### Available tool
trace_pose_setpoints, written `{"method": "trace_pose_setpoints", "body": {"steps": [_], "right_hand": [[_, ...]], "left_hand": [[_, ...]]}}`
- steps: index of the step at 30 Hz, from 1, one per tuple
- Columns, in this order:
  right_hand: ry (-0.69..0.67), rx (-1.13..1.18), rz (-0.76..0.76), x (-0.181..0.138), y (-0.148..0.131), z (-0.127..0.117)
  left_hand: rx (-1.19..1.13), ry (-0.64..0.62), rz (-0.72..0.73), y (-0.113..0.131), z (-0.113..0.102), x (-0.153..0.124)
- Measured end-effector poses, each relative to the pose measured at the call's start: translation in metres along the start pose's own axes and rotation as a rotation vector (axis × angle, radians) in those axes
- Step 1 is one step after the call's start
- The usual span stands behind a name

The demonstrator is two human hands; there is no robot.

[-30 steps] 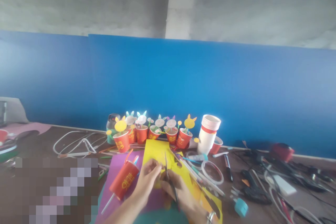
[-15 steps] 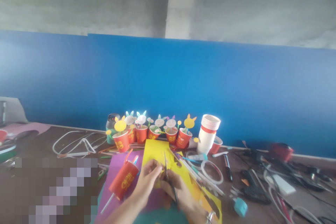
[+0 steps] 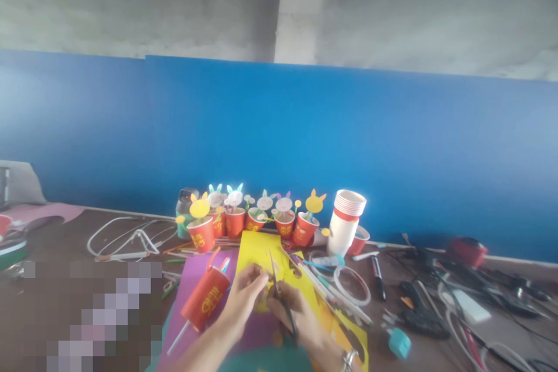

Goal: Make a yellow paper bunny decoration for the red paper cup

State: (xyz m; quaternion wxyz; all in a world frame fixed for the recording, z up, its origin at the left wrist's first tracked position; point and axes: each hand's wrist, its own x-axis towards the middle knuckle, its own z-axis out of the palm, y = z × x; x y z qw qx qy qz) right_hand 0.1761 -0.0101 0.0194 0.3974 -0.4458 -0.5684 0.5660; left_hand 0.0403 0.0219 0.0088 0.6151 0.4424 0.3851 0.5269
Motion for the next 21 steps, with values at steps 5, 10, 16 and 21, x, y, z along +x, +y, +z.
{"method": "trace_pose_setpoints", "body": {"steps": [5,10,16,21], "right_hand": [[0.023,0.001,-0.068,0.0034,-0.0011,-0.0012],[0.003,0.009,-0.032,0.0054,0.002,-0.003],[0.018,0.024,-0.001,0.0038,0.0008,-0.0021],[0.02,0.005,0.007,0.0047,0.0002,-0.0024]], "left_hand": [[0.037,0.001,0.023,0.0043,-0.0007,-0.0006],[0.026,-0.007,0.024,0.0053,-0.0018,-0.0004],[0.019,-0.013,0.001,0.0061,-0.0028,-0.0008],[0.026,-0.021,0.013,0.0051,-0.0045,0.0003]]}}
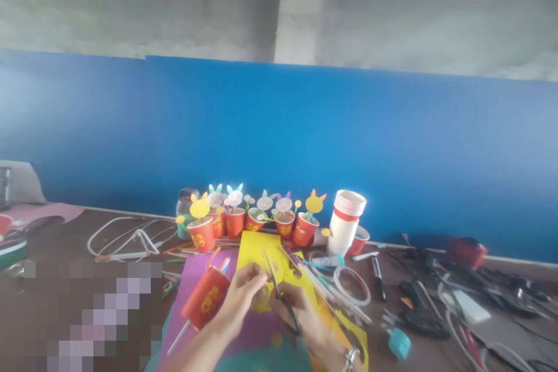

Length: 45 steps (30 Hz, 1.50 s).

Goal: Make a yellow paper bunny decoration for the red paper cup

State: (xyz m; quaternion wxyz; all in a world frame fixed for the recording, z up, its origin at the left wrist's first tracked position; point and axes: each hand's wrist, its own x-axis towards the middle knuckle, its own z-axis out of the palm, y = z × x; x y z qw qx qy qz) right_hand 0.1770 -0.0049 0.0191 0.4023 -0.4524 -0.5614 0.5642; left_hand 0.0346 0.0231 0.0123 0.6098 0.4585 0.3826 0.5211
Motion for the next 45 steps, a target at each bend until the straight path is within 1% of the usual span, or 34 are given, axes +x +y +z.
{"method": "trace_pose_setpoints", "body": {"steps": [8,13,19,26,33,39,42,45], "right_hand": [[0.004,0.01,0.002,0.002,0.002,-0.001],[0.004,0.016,0.014,0.004,0.007,-0.002],[-0.026,0.025,0.002,0.0,0.003,0.0],[-0.02,0.024,0.005,0.003,0.007,-0.002],[-0.003,0.022,0.021,0.003,0.007,0.0],[0.008,-0.031,0.025,0.003,0.006,-0.002],[-0.014,-0.021,0.028,0.003,0.007,-0.004],[-0.034,-0.005,0.031,0.003,0.007,-0.004]], "left_hand": [[-0.001,-0.003,-0.008,-0.003,-0.002,0.002],[0.156,0.026,0.087,0.001,0.0,-0.001],[0.198,0.0,0.158,0.003,0.002,-0.002],[0.165,-0.048,0.113,-0.002,-0.002,0.001],[0.162,-0.039,0.119,-0.005,-0.003,0.002],[0.172,-0.027,0.11,-0.007,-0.005,0.003],[0.174,-0.02,0.115,-0.006,-0.005,0.003],[0.147,-0.05,0.102,-0.005,-0.004,0.002]]}}
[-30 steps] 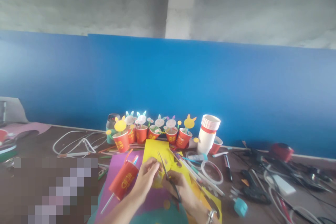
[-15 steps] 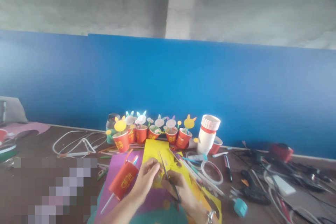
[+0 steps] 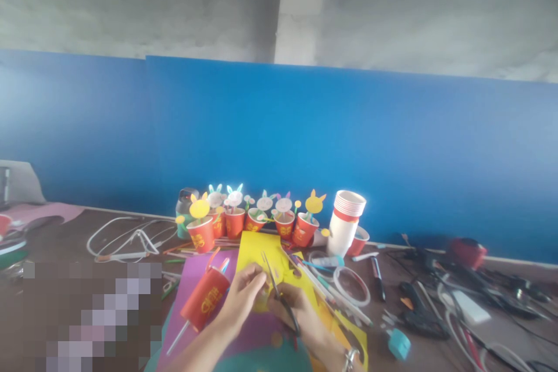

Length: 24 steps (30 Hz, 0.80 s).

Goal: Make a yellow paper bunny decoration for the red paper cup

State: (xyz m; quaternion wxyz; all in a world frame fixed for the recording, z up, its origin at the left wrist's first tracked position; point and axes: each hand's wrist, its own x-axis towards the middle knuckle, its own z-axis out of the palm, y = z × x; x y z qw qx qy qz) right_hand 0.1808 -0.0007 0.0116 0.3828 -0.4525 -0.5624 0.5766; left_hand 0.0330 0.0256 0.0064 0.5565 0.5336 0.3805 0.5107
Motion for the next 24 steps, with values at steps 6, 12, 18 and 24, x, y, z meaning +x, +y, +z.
{"method": "trace_pose_setpoints", "body": {"steps": [6,12,18,24], "right_hand": [[0.028,-0.012,-0.002,-0.0018,-0.0042,0.0023],[0.019,-0.03,-0.001,-0.0019,-0.0065,0.0],[-0.012,-0.017,0.011,-0.0019,-0.0043,-0.0045],[-0.041,-0.036,0.042,-0.0033,-0.0034,-0.0061]], "left_hand": [[-0.031,-0.01,-0.031,0.0011,0.0008,-0.0009],[-0.04,-0.005,-0.032,0.0015,-0.0002,-0.0004],[-0.041,0.003,-0.03,0.0048,-0.0007,-0.0009],[-0.036,-0.034,-0.048,0.0064,0.0006,-0.0023]]}}
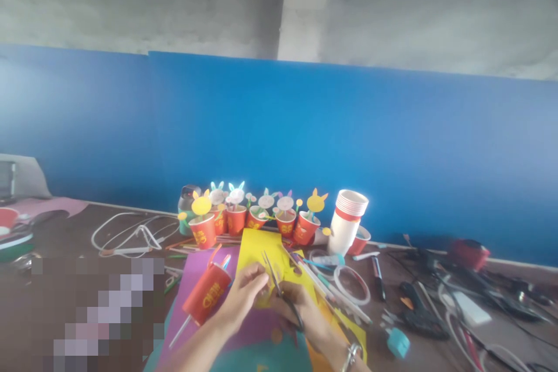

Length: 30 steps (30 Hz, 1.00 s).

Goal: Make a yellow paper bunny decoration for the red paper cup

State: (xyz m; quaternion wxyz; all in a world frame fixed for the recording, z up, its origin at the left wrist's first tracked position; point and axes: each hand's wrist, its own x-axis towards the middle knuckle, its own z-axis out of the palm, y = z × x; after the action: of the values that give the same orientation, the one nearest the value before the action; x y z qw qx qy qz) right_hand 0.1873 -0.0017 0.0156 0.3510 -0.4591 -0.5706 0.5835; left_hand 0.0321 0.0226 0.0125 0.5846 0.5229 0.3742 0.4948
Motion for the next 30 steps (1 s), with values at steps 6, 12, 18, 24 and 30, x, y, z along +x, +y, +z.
{"method": "trace_pose_setpoints", "body": {"steps": [6,12,18,24,30], "right_hand": [[0.009,0.023,-0.018,0.0014,-0.0001,0.0001],[-0.022,0.004,-0.03,-0.0014,-0.0039,-0.0022],[-0.042,-0.042,-0.015,-0.0033,-0.0047,-0.004],[-0.035,-0.049,0.009,-0.0032,-0.0041,-0.0048],[-0.06,-0.024,-0.015,-0.002,-0.0023,-0.0046]], "left_hand": [[-0.021,-0.018,-0.005,-0.0033,-0.0003,-0.0002],[-0.11,-0.033,-0.052,-0.0009,0.0005,-0.0018],[-0.131,-0.03,-0.071,0.0001,-0.0008,-0.0022],[-0.139,-0.047,-0.098,-0.0039,-0.0034,-0.0003],[-0.116,-0.093,-0.129,0.0004,-0.0039,-0.0019]]}}
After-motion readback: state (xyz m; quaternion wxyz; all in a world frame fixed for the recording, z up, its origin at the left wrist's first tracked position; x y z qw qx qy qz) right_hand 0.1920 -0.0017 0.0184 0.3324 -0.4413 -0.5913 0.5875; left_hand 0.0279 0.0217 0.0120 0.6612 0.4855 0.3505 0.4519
